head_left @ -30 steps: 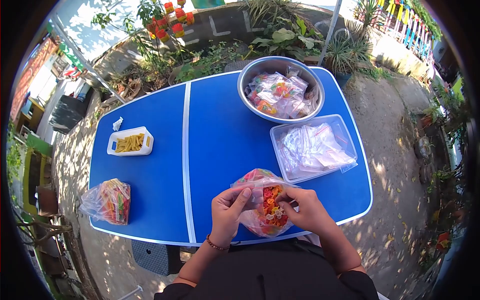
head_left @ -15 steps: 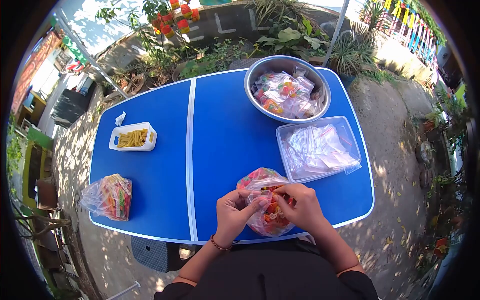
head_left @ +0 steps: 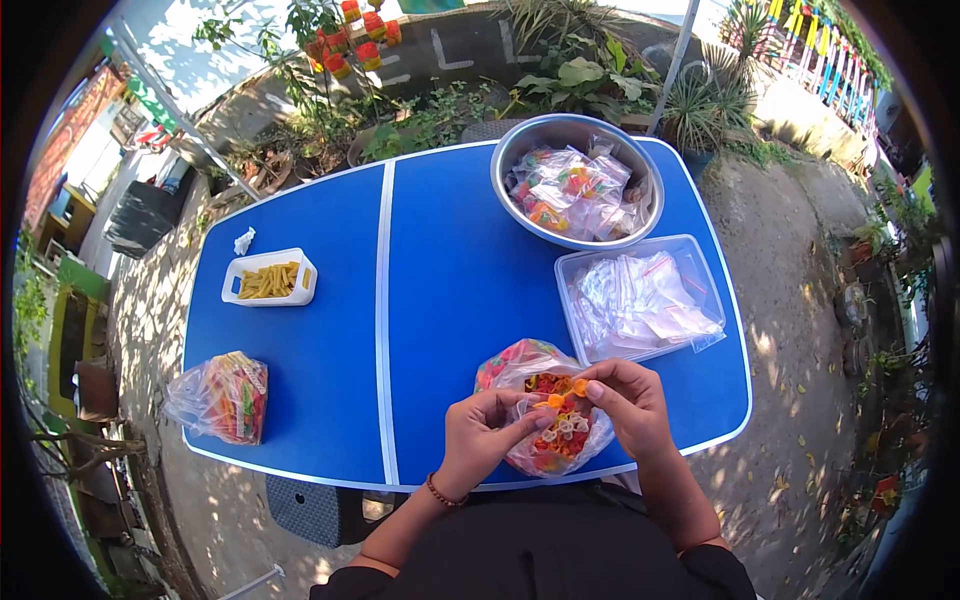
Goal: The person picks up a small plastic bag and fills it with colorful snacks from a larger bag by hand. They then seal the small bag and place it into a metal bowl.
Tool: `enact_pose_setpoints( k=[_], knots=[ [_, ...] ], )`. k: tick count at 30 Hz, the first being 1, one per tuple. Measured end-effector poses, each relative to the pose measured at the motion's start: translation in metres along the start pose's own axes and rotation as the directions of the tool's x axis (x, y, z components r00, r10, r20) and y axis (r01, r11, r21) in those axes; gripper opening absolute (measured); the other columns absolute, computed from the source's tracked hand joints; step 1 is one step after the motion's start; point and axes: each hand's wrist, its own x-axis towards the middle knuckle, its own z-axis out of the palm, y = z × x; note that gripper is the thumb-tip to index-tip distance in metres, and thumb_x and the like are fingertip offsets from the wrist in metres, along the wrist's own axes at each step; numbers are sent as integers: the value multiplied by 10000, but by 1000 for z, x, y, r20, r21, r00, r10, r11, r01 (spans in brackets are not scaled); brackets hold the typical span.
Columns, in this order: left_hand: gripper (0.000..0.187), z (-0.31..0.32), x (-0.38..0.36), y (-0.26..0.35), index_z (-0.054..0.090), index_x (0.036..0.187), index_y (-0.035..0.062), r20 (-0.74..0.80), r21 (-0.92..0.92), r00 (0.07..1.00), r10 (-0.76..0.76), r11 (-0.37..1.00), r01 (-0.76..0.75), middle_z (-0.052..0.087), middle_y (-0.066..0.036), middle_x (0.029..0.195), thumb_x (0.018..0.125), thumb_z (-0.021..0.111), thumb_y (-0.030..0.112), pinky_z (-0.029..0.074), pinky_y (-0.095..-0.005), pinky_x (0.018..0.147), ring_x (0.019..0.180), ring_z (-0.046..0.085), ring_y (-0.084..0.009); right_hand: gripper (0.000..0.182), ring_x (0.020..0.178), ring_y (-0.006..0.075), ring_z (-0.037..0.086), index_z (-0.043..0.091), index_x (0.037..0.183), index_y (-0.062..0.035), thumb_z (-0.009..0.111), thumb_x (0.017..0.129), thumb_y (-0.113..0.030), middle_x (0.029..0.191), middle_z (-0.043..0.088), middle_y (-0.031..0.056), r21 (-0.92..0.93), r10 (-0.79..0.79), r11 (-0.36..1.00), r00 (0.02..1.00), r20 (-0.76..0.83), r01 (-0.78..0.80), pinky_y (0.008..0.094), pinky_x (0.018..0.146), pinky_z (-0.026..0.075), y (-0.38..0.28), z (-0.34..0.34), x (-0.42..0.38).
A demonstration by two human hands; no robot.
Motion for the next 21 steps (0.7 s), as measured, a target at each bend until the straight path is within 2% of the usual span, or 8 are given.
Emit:
enact_pose_setpoints(
  k=[4,6,10,12,14,15,18,21],
  knots=[
    [282,1,-1,-4,720,1031,-33,26,-20,999,45,999,-44,732,-43,859,824,816,134,481,-158,579,703,636,-20,165,847,98,638,660,1055,58,638,950,-67,937,690,77,-36,48,998,998,49,-46,241,771,508,-3,4,0],
    [279,3,-1,-1,723,1035,-28,45,-23,997,68,998,-67,735,-44,866,831,810,139,486,-163,588,711,640,-21,166,861,98,638,666,1056,46,652,939,-70,943,693,71,-59,28,998,998,53,-25,245,770,507,-2,7,0],
    [257,-1,-1,9,683,1074,-63,166,159,986,-34,987,8,732,-121,984,850,761,37,588,-243,784,883,706,-127,134,797,98,615,703,1013,-15,693,893,-74,920,688,68,-406,-42,912,998,45,57,254,717,485,-7,14,-1],
    [261,0,0,4,686,1084,-58,165,101,986,-21,995,4,732,-117,989,853,758,39,586,-244,788,890,704,-124,126,770,120,596,723,982,-46,715,859,-73,904,682,72,-552,-59,828,995,77,92,275,711,470,-11,11,-3],
    [267,1,0,3,685,1094,-57,170,54,985,-18,999,9,732,-115,993,856,755,43,584,-247,793,899,701,-123,128,811,154,572,730,951,-48,731,824,-68,945,665,85,-651,-187,702,956,224,290,294,738,448,-15,9,3],
    [271,1,1,5,684,1099,-58,176,37,984,-22,999,15,732,-117,995,858,754,45,583,-250,796,905,699,-125,130,831,171,561,734,935,-50,740,807,-66,965,657,92,-682,-238,622,923,303,384,304,751,436,-16,9,5],
    [281,1,0,7,682,1111,-58,181,-2,983,-25,1000,26,730,-120,1003,863,751,55,579,-260,815,924,695,-130,98,909,235,514,745,902,-83,723,807,-97,1009,626,86,-698,-148,639,942,300,323,346,822,421,-23,14,3],
    [268,2,0,9,678,1121,-57,201,-31,980,-15,999,22,728,-122,1009,886,728,62,574,-269,834,936,692,-136,87,937,238,490,747,887,-90,691,821,-82,1054,601,84,-731,-187,534,903,388,425,341,852,403,-22,15,5]
  ],
)
